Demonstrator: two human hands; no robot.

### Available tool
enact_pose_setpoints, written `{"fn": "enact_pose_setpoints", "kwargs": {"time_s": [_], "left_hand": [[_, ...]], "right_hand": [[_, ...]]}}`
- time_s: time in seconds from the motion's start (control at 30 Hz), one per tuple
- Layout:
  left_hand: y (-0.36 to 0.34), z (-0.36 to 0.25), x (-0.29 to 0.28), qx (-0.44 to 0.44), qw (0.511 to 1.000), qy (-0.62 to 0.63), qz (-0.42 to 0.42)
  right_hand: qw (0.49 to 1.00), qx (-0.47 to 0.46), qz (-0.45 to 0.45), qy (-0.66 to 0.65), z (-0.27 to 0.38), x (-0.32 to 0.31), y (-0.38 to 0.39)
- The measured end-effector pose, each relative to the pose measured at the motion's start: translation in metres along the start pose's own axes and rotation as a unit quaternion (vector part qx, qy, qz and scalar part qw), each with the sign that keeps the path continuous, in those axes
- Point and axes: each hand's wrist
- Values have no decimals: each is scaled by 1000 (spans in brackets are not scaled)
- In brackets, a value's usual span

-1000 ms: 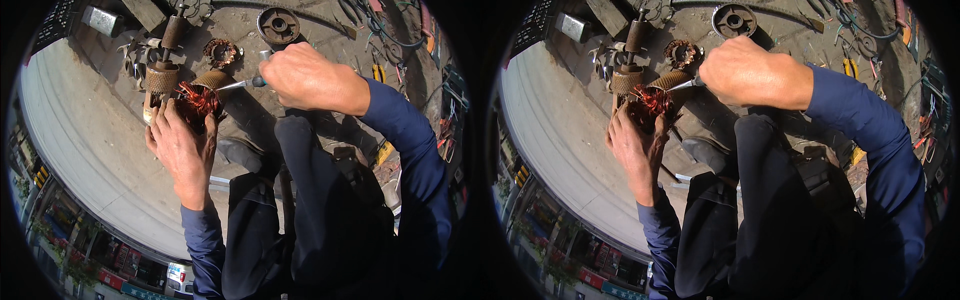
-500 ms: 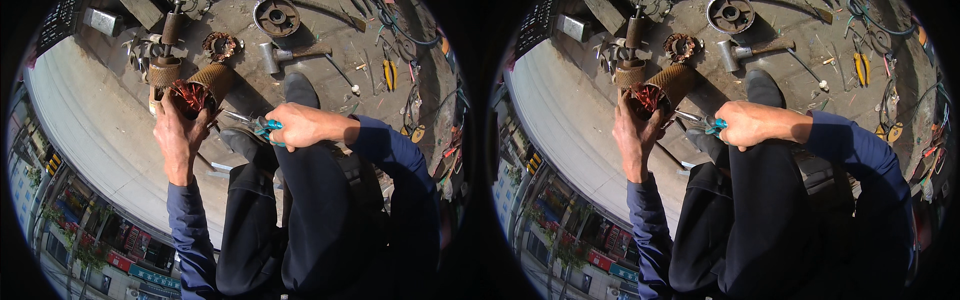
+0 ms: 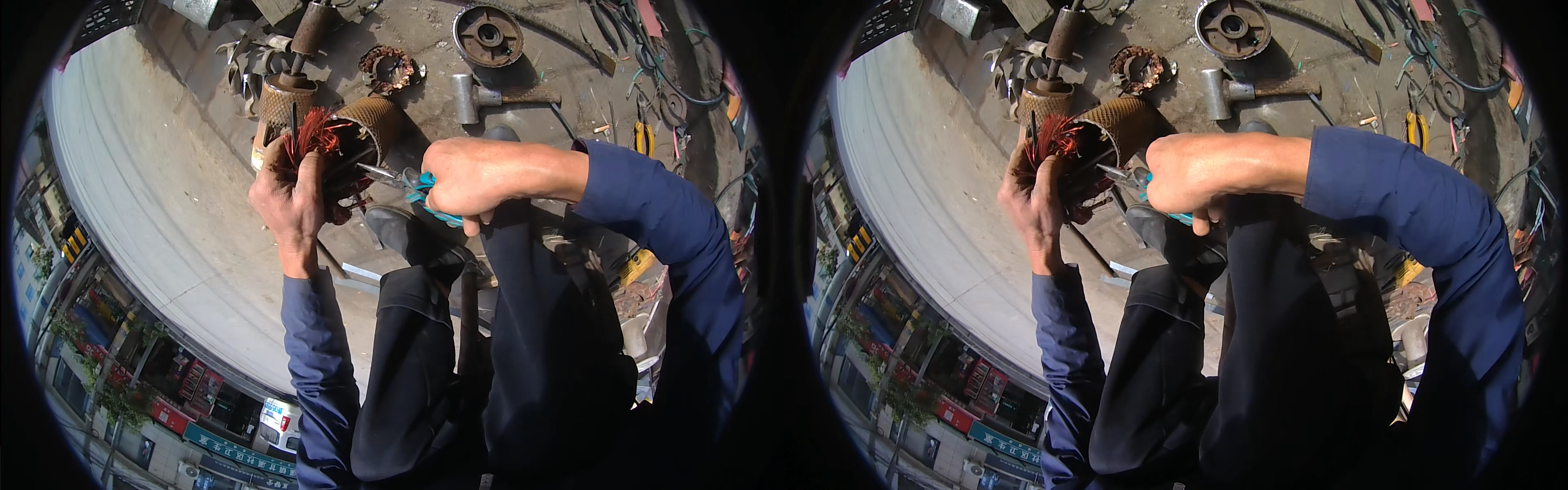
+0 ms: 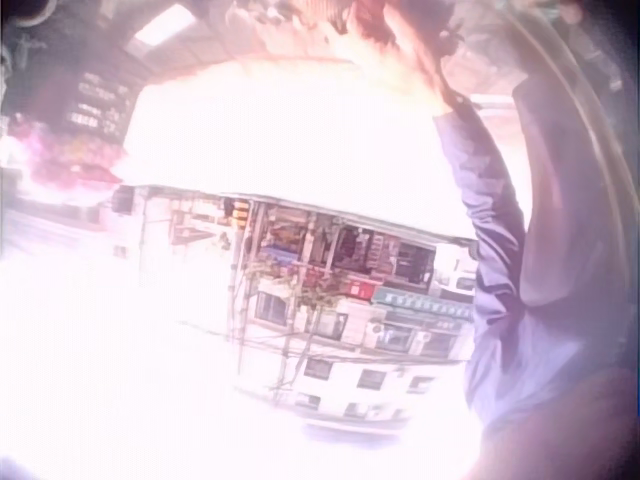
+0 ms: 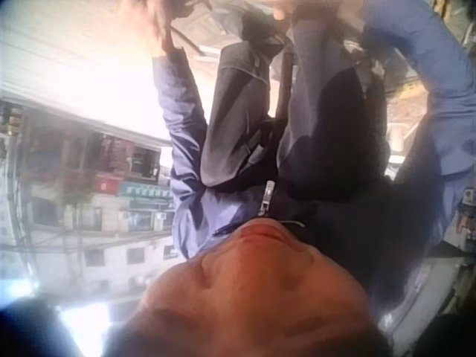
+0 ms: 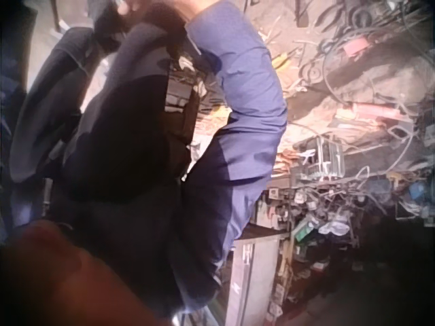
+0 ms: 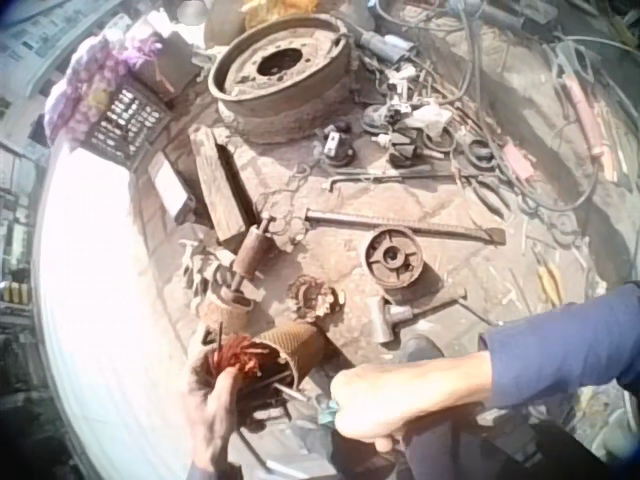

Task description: The person uses pliers to pull copper windings from a cylindrical motor stator, then uses a hammer to strike the stator casing. The copper is removed in clumps and placed on the ground.

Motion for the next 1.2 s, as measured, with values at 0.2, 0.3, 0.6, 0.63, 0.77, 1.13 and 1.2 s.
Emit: {"fn": "enact_pose_setpoints", "kwargs": {"time_s": [0.2, 0.3, 0.6, 0.63, 0.77, 1.13, 1.2], "left_hand": [[-8, 5, -5, 9, 999, 36, 38], [-10, 1, -10, 50, 998, -9, 47], [-7, -9, -11, 57, 995, -55, 52], [-7, -9, -11, 65, 995, -62, 48], [-7, -6, -9, 73, 995, -63, 36], [-5, -5, -9, 62, 996, -55, 35], [-6, -6, -9, 71, 995, -56, 30]], "right_hand": [[996, 65, 14, 57, 30, -12, -5], [995, 99, 20, 15, 32, -7, -9], [990, 121, 7, -67, 44, 11, -38], [991, 113, -4, -70, 45, 12, -42], [989, 83, -25, -120, 37, 23, -46], [815, 64, 84, -569, -27, 96, -53], [961, -133, -194, -147, -29, 105, -52]]}}
Point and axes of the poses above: each hand's wrist, its own y-axis away from the middle knuckle, its own x-axis out of the palm, z = x × y, and after that the axes turned 9 degrees about -z, right-handed
